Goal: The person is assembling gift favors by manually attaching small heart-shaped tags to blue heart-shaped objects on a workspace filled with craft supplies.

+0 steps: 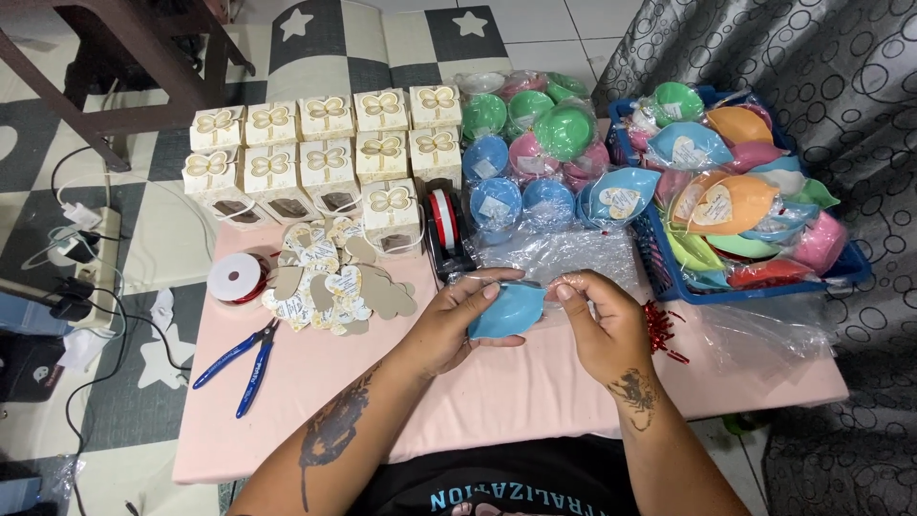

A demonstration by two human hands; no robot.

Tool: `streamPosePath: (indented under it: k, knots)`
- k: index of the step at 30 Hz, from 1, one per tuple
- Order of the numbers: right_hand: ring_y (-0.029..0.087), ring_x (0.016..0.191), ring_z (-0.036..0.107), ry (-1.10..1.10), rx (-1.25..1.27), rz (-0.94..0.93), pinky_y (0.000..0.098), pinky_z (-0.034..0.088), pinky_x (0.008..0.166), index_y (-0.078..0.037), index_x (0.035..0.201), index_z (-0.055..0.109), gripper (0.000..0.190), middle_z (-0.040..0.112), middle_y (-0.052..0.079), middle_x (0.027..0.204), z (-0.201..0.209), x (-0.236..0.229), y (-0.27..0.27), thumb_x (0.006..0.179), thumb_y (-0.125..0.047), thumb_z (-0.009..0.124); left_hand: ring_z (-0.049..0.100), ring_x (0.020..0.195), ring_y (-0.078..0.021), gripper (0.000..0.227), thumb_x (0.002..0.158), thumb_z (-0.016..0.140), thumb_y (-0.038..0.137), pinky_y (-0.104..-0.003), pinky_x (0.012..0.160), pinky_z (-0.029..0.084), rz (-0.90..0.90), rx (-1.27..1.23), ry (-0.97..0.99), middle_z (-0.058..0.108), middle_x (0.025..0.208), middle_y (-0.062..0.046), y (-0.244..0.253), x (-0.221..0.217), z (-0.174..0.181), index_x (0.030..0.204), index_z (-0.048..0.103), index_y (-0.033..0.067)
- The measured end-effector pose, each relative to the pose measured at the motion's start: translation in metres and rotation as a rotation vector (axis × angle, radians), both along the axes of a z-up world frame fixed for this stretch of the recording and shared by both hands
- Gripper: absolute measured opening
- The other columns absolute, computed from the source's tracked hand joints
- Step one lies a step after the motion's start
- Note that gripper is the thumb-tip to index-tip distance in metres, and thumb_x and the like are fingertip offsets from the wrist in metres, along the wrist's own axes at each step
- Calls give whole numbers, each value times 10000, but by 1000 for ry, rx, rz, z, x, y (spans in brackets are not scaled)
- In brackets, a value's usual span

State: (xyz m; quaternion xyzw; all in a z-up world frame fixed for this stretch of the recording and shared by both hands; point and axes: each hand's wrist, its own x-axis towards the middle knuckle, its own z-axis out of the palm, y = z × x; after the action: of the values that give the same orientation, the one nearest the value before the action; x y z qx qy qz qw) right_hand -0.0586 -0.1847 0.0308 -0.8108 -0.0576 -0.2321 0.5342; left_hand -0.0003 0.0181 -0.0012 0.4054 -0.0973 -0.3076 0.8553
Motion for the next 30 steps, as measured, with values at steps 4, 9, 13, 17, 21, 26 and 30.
streamPosePath:
  k: [4,9,13,17,21,26,30]
  knots:
    - [155,863,686,-21,66,-15,379,577,883,-23,1006,771,140,757,101,859,5,0,10,1050,-102,665,760,1004,-421,552,1016,627,301,-511,797,675,1,24,9,686,1273,-329,0,4,-9,1448,586,-40]
    - [177,819,768,81,-108,-48,356,590,819,-75,1010,814,138,788,108,826,4,1,6,1024,-130,688,782,919,-379,569,993,660,346,-493,773,683,52,57,10,735,1124,-286,-2,3,-6,1402,623,-46]
    - [161,785,770,112,-55,-37,357,602,824,-74,1021,803,156,794,85,810,10,1,10,1038,-110,652,786,872,-368,537,992,673,306,-485,750,687,62,47,-1,751,1042,-273,-5,1,-7,1389,638,-54]
    - [163,809,780,139,-3,-33,359,606,828,-70,1053,802,155,810,97,870,7,1,9,1027,-86,650,789,780,-372,500,996,677,255,-511,724,683,95,11,29,739,904,-277,-6,0,-8,1367,640,-79]
    - [144,798,748,56,54,-56,324,603,757,-52,1069,790,140,806,101,889,9,1,13,1020,-81,663,769,636,-297,477,985,698,232,-507,690,685,155,-23,27,693,719,-215,-8,-3,0,1329,658,-96]
    - [179,870,686,-157,-65,-104,321,566,769,-32,1140,757,164,751,115,986,16,2,9,1078,-91,617,780,718,-322,506,975,705,268,-500,685,688,295,-85,55,729,873,-260,10,3,30,1327,648,-92]
    - [228,837,688,-303,-250,-75,319,556,680,-31,1123,766,131,732,106,1011,3,6,19,1019,-33,687,785,858,-346,618,948,717,372,-515,709,695,473,-79,29,740,1086,-270,50,21,48,1365,602,-69]
